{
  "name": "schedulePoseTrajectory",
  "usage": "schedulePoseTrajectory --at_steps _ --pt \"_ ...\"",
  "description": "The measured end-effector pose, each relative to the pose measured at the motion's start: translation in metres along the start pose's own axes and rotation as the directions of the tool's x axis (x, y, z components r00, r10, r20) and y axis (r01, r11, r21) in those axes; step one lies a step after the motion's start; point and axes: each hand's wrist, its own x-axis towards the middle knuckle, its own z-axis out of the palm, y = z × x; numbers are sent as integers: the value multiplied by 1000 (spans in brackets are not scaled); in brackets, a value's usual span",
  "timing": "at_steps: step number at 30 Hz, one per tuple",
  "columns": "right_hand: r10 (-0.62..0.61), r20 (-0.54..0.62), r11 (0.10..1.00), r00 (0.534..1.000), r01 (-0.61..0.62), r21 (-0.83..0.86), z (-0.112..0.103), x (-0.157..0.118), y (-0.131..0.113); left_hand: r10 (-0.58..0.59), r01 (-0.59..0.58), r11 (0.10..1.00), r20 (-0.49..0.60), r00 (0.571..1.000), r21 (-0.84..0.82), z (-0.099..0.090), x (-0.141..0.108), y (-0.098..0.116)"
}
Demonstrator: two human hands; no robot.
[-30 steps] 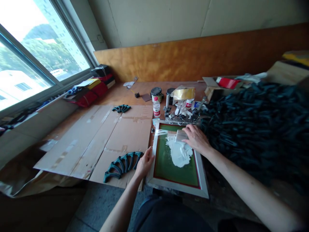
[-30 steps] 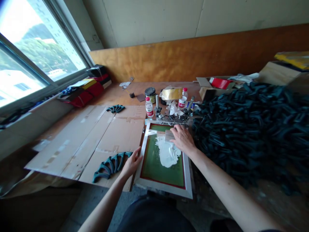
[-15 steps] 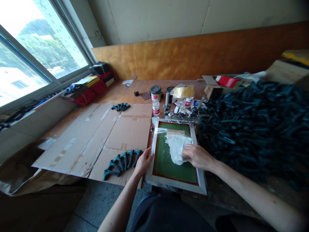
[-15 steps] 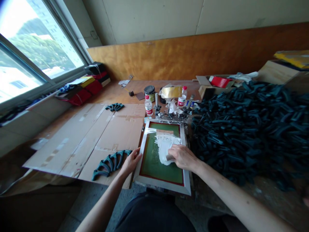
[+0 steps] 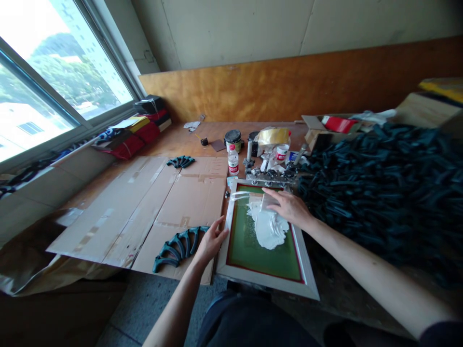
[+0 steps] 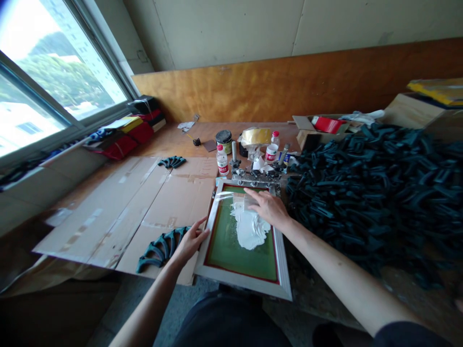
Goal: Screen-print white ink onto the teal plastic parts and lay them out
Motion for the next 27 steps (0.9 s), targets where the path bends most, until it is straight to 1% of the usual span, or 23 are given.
schedulePoseTrajectory --at_steps 2,3,5,6,7,8,9,11,12,13,15,16,17,18,19,20,21,22,23,24,25,26,27 --pt "88 -76 994 993 -93 -59 -14 11 17 41 -37 991 31 999 -129 -6 -5 20" --pt "129 -135 989 983 -137 -55 -20 11 28 68 -61 981 29 997 -186 -8 -7 32" --pt "229 -247 972 941 -233 14 -27 -1 53 121 -119 957 -8 993 -266 -11 -8 59" --pt "277 -265 961 924 -272 56 -26 -11 64 156 -160 942 -38 987 -295 -12 -6 74" --pt "310 -253 951 916 -298 87 -21 -22 72 202 -217 923 -78 976 -319 -13 -4 90" --pt "325 -218 945 920 -309 106 -13 -35 77 257 -281 897 -117 959 -340 -13 0 106" --pt "319 -165 946 933 -302 117 -1 -47 78 313 -346 868 -148 938 -357 -13 5 121" --pt "255 -64 962 965 -247 119 27 -70 66 404 -445 816 -187 895 -369 -13 17 151" --pt "215 -34 972 976 -211 101 41 -80 56 424 -468 806 -198 884 -363 -12 23 163" --pt "176 -7 982 984 -175 64 53 -87 44 427 -473 806 -205 881 -357 -11 27 174" --pt "120 32 992 992 -119 -53 70 -95 24 414 -477 807 -243 877 -348 -7 33 183" --pt "109 49 988 993 -103 -111 75 -97 18 401 -480 806 -278 873 -345 -4 32 181" --pt "111 68 983 991 -100 -154 77 -96 14 381 -478 808 -315 869 -343 2 30 173" --pt "122 87 978 989 -105 -179 78 -95 12 351 -459 821 -333 875 -341 9 25 160" --pt "131 104 976 986 -110 -187 77 -94 12 308 -409 847 -312 899 -340 18 18 141" --pt "131 112 978 985 -110 -175 75 -92 11 251 -326 882 -245 936 -341 28 9 119" --pt "120 104 984 987 -104 -145 74 -90 9 169 -200 922 -121 978 -330 41 -3 94" --pt "99 72 991 992 -92 -101 73 -88 5 75 -48 950 78 994 -307 54 -15 70" --pt "70 23 996 997 -69 -52 73 -86 -3 -14 90 958 267 964 -273 68 -27 48" --pt "33 -33 999 999 -33 -1 73 -85 -14 -75 172 946 329 941 -276 82 -38 30" --pt "-10 -82 999 997 14 46 74 -84 -27 -79 190 922 315 946 -338 94 -47 16" --pt "-57 -118 994 991 67 84 76 -83 -44 -78 183 893 258 963 -412 103 -54 6" --pt "-113 -133 986 985 128 111 78 -82 -62 -82 145 859 146 986 -491 108 -58 0"
